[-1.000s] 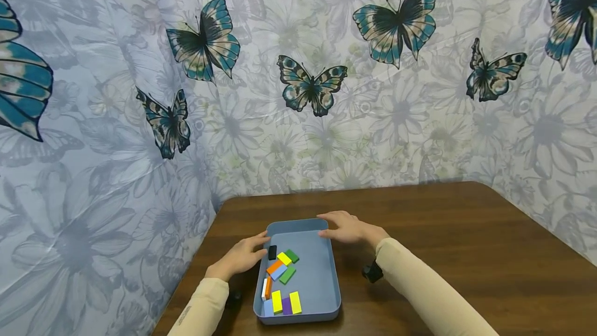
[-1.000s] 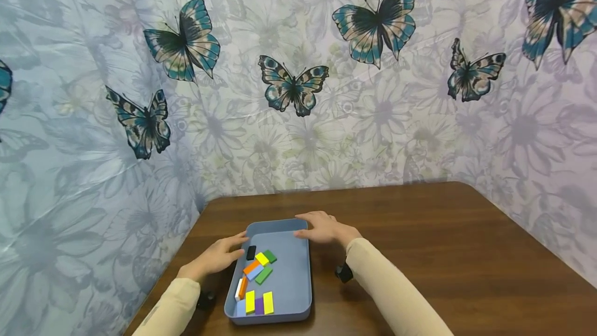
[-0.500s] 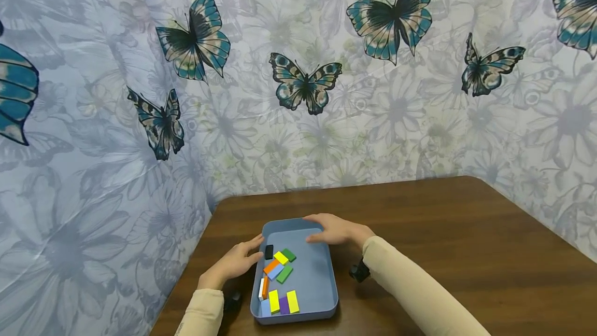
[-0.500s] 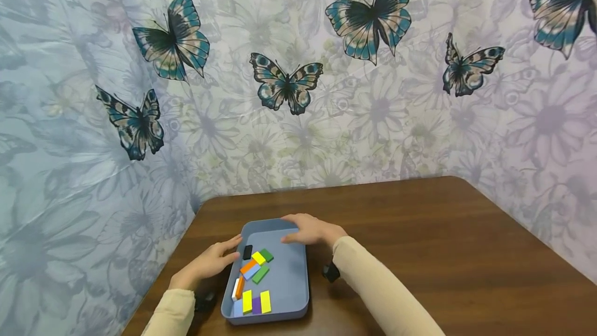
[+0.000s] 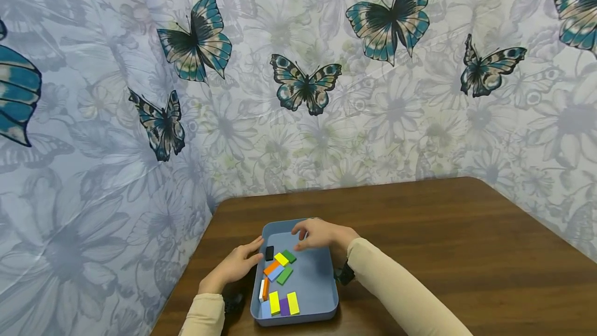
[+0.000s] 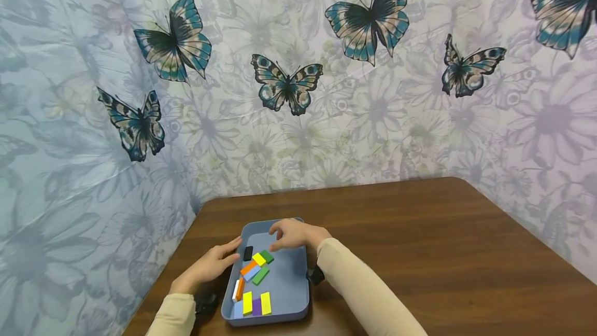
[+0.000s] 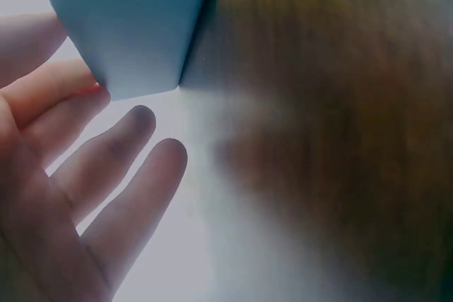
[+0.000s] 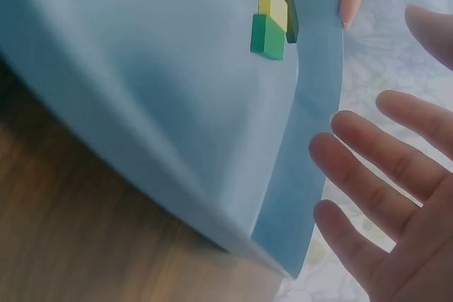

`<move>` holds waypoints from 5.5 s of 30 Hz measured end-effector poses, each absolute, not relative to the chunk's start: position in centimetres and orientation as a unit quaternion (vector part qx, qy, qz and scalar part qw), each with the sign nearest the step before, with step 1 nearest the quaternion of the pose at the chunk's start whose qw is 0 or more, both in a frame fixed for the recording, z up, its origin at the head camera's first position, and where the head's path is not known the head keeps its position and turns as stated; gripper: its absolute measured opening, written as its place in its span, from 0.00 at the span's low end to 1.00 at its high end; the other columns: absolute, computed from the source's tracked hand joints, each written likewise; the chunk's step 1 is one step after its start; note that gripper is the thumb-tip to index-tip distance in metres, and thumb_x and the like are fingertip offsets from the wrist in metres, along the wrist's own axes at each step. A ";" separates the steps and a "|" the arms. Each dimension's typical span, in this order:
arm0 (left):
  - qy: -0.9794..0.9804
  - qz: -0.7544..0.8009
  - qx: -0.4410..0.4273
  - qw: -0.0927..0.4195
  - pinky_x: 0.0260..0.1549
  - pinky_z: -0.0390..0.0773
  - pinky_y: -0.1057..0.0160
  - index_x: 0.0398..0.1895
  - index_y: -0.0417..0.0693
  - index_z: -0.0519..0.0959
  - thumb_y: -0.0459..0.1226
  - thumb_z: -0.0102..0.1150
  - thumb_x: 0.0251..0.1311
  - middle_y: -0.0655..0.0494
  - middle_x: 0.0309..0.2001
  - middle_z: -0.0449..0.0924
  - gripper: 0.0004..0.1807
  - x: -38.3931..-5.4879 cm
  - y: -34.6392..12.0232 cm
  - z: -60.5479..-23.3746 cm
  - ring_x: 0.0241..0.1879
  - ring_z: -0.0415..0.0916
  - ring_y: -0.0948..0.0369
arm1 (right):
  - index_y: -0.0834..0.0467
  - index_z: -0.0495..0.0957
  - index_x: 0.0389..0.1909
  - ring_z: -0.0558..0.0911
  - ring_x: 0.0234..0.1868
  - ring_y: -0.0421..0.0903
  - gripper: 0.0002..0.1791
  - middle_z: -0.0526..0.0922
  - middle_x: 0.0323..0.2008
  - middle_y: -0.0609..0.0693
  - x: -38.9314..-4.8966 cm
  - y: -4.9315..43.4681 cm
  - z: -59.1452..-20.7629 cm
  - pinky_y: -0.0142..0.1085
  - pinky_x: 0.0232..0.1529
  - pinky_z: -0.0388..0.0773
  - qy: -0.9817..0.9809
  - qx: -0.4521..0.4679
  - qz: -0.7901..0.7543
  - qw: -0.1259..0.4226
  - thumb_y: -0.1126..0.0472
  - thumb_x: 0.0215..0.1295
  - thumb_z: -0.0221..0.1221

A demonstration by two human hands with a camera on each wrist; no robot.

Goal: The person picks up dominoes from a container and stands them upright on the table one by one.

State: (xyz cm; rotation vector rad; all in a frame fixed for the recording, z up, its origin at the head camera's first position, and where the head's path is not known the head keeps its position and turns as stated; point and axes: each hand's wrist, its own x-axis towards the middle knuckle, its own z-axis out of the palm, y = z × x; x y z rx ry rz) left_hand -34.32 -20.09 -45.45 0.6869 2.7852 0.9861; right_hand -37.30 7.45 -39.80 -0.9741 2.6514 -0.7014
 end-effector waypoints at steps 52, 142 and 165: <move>0.921 0.322 0.219 0.031 0.60 0.56 0.45 0.66 0.45 0.56 0.43 0.45 0.64 0.52 0.68 0.51 0.28 -34.8 -19.7 -46.4 0.66 0.51 0.50 | 0.51 0.74 0.20 0.68 0.22 0.39 0.11 0.71 0.19 0.44 -37.9 4.0 -45.0 0.29 0.22 0.67 0.932 -0.235 -0.257 0.098 0.52 0.46 0.66; 0.917 0.327 0.220 0.057 0.59 0.55 0.44 0.67 0.45 0.53 0.44 0.43 0.65 0.51 0.69 0.48 0.29 -34.6 -19.9 -46.0 0.66 0.49 0.49 | 0.51 0.64 0.06 0.56 0.09 0.38 0.20 0.54 0.06 0.41 -37.2 4.2 -44.3 0.28 0.11 0.52 0.927 -0.257 -0.271 0.047 0.54 0.49 0.60; 0.915 0.324 0.230 0.068 0.59 0.57 0.44 0.67 0.44 0.52 0.45 0.42 0.65 0.49 0.69 0.47 0.29 -34.5 -20.1 -45.9 0.66 0.49 0.49 | 0.51 0.74 0.22 0.66 0.16 0.37 0.03 0.71 0.17 0.42 -36.7 6.6 -41.5 0.28 0.19 0.65 0.896 -0.289 -0.336 0.031 0.58 0.50 0.58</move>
